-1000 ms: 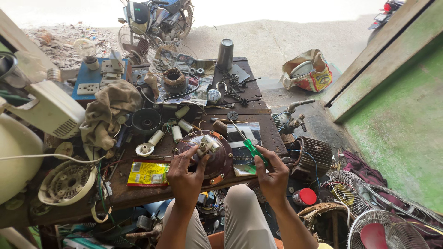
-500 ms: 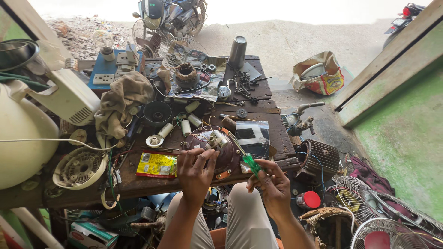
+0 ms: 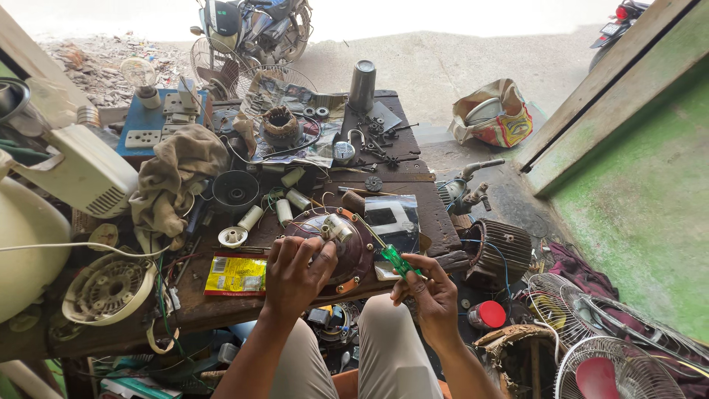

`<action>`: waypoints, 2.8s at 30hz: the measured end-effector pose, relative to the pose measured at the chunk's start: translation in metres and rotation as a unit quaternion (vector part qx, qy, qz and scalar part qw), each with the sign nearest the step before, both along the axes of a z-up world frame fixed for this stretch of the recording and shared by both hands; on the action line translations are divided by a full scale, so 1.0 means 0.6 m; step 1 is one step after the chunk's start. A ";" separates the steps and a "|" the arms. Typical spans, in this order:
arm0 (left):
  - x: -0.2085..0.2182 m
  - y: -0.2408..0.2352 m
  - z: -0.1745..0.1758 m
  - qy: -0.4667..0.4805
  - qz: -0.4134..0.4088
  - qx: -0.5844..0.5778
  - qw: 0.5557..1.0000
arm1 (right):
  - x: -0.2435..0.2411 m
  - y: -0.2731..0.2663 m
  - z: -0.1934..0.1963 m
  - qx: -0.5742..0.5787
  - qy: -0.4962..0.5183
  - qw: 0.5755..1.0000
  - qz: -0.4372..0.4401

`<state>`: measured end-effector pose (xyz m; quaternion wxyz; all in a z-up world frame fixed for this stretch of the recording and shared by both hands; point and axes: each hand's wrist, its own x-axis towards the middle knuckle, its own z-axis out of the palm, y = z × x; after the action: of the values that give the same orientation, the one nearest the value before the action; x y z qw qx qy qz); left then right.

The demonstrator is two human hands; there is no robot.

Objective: The person sits at a cluttered workbench and uses a screwdriver to adjust and tighten connections on a small cylindrical electrical component. They repeatedly pick up and set down the component and tool while manipulating wires and terminals.

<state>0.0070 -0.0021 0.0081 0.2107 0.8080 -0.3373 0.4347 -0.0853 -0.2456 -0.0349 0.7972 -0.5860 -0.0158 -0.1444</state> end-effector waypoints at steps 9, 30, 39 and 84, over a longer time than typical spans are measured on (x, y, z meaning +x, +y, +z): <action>0.004 0.002 0.004 0.015 -0.013 0.027 0.999 | 0.002 -0.005 -0.004 -0.054 0.005 0.999 -0.002; -0.142 -0.071 -0.064 0.473 -0.183 -0.583 0.634 | -0.033 0.034 -0.026 -0.023 -0.019 0.998 0.055; -0.137 -0.081 -0.086 0.505 -0.253 -0.657 0.499 | -0.056 0.060 -0.017 -0.118 -0.030 0.986 0.114; -0.048 -0.052 0.002 0.268 0.027 -0.295 0.917 | 0.025 -0.053 0.022 -0.584 -0.046 0.794 -0.162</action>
<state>-0.0219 -0.0331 0.0093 0.5100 0.8044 -0.1024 0.2870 -0.0700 -0.2771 -0.0216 0.2661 -0.9270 -0.0384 -0.2616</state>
